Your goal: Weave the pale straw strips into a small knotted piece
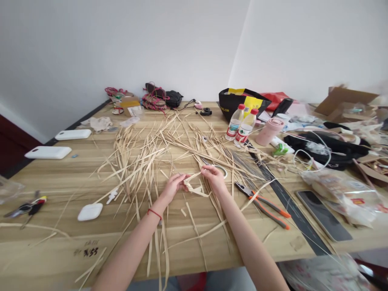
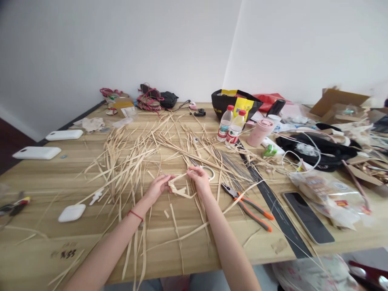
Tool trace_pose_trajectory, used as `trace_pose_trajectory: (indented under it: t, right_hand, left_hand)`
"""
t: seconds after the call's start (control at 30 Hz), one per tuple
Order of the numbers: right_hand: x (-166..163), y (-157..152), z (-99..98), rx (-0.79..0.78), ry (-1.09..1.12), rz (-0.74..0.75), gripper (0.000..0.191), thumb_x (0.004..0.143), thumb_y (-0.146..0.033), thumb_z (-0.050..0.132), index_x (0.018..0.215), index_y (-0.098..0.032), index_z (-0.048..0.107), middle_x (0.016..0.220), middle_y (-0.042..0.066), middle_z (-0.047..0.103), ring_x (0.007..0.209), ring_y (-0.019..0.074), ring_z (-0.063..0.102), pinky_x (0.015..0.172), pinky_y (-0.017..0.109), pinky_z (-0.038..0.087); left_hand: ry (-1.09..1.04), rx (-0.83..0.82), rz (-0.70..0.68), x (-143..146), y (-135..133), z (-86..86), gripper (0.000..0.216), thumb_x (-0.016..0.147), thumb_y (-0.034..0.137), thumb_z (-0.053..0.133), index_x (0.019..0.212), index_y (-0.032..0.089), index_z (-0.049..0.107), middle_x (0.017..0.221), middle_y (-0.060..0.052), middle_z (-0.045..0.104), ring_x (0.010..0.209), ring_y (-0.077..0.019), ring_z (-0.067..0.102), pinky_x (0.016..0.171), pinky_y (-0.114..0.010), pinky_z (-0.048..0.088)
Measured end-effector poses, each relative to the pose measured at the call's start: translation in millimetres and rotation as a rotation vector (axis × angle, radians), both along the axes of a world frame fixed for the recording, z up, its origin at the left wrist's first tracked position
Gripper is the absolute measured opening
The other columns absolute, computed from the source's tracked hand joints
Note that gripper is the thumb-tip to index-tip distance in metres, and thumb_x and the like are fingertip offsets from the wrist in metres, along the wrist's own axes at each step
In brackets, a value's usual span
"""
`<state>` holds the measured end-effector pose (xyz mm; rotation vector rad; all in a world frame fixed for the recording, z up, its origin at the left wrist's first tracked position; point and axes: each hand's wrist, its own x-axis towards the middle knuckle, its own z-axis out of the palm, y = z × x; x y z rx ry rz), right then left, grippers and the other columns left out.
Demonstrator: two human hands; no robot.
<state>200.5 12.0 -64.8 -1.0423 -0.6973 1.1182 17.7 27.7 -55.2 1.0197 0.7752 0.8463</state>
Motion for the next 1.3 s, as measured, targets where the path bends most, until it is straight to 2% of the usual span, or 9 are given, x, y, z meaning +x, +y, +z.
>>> trace_pose_trajectory:
  t: [0.17, 0.5, 0.87, 1.03, 1.2, 1.3]
  right_hand:
    - [1, -2, 1.8, 0.001, -0.028, -0.014, 0.035, 0.051, -0.028, 0.077, 0.082, -0.018, 0.067, 0.084, 0.004, 0.067, 0.076, 0.0175, 0.061, 0.071, 0.031, 0.046]
    - [4, -1, -2.1, -0.029, 0.008, -0.05, 0.041, 0.048, -0.029, 0.078, 0.085, -0.018, 0.065, 0.075, 0.003, 0.067, 0.07, 0.018, 0.062, 0.071, 0.034, 0.048]
    - [-1, -8, 8.9, 0.05, -0.105, 0.089, 0.038, 0.054, -0.029, 0.077, 0.089, -0.02, 0.064, 0.083, 0.003, 0.067, 0.072, 0.0163, 0.063, 0.072, 0.032, 0.047]
    - [-10, -12, 16.9, 0.214, -0.289, 0.13, 0.031, 0.061, -0.028, 0.072, 0.09, -0.021, 0.064, 0.104, 0.006, 0.06, 0.076, 0.0155, 0.061, 0.075, 0.033, 0.048]
    - [-18, -15, 21.9, 0.353, -0.539, 0.11, 0.018, 0.075, -0.029, 0.06, 0.091, -0.023, 0.066, 0.099, 0.007, 0.062, 0.094, 0.0208, 0.058, 0.083, 0.037, 0.046]
    - [-20, -19, 27.4, 0.405, -0.686, 0.105, 0.019, 0.082, -0.026, 0.05, 0.094, -0.024, 0.065, 0.099, 0.007, 0.062, 0.098, 0.0209, 0.056, 0.086, 0.04, 0.044]
  left_hand:
    - [-0.016, -0.006, -0.012, -1, 1, -3.1, 0.034, 0.075, 0.037, 0.057, 0.095, 0.01, 0.063, 0.067, -0.004, 0.061, 0.053, -0.0135, 0.059, 0.049, -0.025, 0.046]
    - [-0.03, -0.009, -0.041, -2, 0, -1.9, 0.037, 0.076, 0.042, 0.055, 0.097, 0.013, 0.063, 0.068, -0.003, 0.059, 0.055, -0.0133, 0.058, 0.049, -0.025, 0.046]
    - [0.057, 0.088, -0.054, -1, -7, 4.9, 0.038, 0.078, 0.044, 0.053, 0.101, 0.015, 0.061, 0.082, -0.005, 0.061, 0.057, -0.0116, 0.058, 0.054, -0.025, 0.046]
    - [0.046, 0.09, -0.024, 2, -8, 7.1, 0.036, 0.077, 0.042, 0.055, 0.099, 0.015, 0.061, 0.072, -0.002, 0.06, 0.058, -0.0126, 0.057, 0.058, -0.027, 0.048]
    - [0.063, 0.115, 0.048, 4, -7, 7.1, 0.037, 0.074, 0.044, 0.057, 0.096, 0.014, 0.063, 0.067, -0.001, 0.059, 0.058, -0.0134, 0.058, 0.059, -0.027, 0.049]
    - [0.079, 0.123, 0.067, 5, -6, 6.7, 0.039, 0.073, 0.046, 0.057, 0.097, 0.015, 0.063, 0.068, -0.001, 0.058, 0.059, -0.0138, 0.057, 0.059, -0.028, 0.049]
